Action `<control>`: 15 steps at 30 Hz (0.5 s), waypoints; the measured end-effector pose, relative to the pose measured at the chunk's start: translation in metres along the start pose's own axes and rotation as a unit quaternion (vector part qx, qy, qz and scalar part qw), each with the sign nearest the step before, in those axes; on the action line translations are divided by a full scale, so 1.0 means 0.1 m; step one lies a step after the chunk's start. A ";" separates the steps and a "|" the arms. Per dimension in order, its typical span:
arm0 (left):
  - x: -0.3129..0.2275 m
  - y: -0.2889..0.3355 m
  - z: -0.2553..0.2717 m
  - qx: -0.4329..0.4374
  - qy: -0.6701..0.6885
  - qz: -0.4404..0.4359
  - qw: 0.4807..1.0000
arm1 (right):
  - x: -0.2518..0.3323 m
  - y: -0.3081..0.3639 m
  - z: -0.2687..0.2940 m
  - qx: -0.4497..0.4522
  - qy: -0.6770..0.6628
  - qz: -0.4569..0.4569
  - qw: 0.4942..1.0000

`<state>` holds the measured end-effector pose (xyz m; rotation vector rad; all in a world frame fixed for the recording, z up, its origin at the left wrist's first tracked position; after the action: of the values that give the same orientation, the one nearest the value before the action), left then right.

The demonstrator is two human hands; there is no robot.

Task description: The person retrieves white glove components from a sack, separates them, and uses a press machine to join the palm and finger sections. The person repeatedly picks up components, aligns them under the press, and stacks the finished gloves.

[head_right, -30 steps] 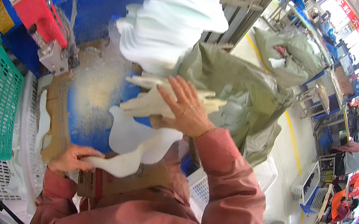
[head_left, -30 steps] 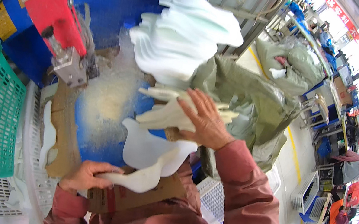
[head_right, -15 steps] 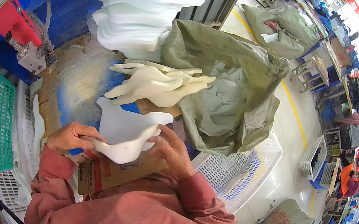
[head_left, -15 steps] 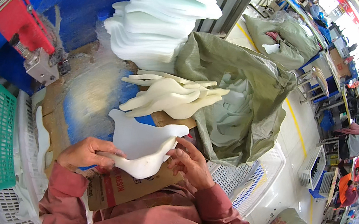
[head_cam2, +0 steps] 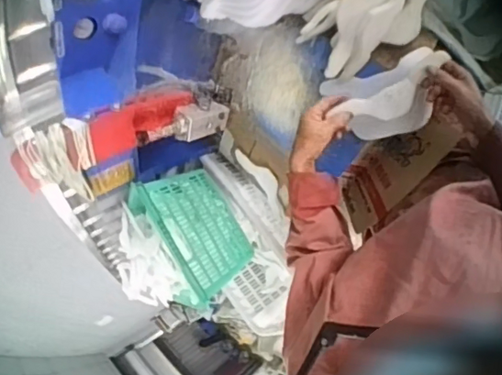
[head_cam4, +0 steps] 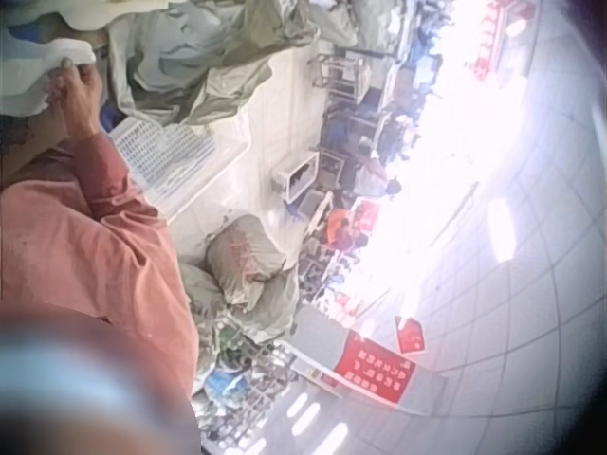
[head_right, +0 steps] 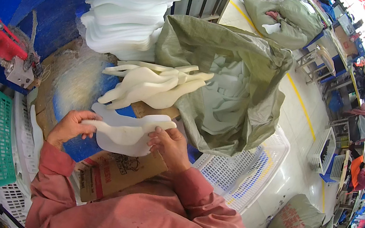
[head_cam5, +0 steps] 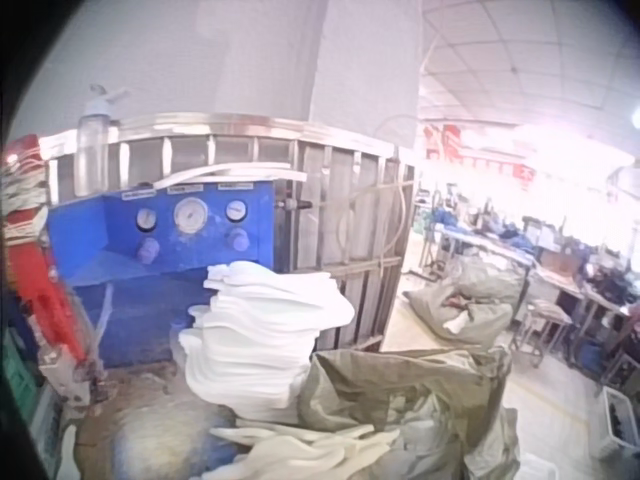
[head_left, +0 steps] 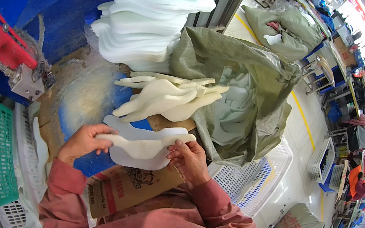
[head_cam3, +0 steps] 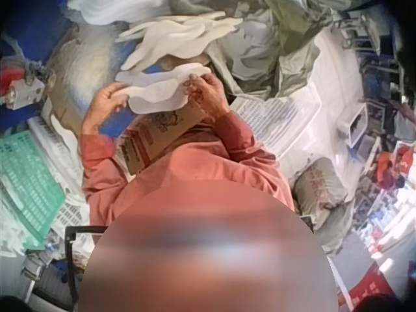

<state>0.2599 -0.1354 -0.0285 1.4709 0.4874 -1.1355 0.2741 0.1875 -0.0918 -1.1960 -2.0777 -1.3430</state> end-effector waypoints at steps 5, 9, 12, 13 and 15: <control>0.23 -0.03 0.08 -0.095 0.183 -0.032 0.978 | 0.00 -0.05 -0.03 -0.041 0.017 -0.017 0.999; 0.42 -0.03 0.09 -0.138 0.267 -0.044 0.953 | -0.03 -0.10 -0.02 -0.017 -0.015 -0.017 1.000; 0.50 -0.03 0.08 -0.163 0.258 -0.054 0.951 | -0.02 -0.09 0.02 -0.022 0.002 -0.008 1.000; 0.52 -0.03 0.07 -0.176 0.242 -0.049 0.953 | -0.02 -0.09 0.02 -0.024 0.000 -0.008 1.000; 0.53 -0.05 0.07 -0.193 0.223 -0.070 0.953 | -0.02 -0.08 0.03 -0.032 -0.004 -0.007 0.999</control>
<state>0.2771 -0.1562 -0.0751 1.3536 1.0795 -0.7506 0.2683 0.1875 -0.0988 -1.2181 -2.0662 -1.4227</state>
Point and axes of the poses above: each hand's wrist, its own y-axis away from the middle knuckle, its own z-axis out of the back of the hand, x = y × z, the point moved 4 cm from there along -y, towards the middle knuckle
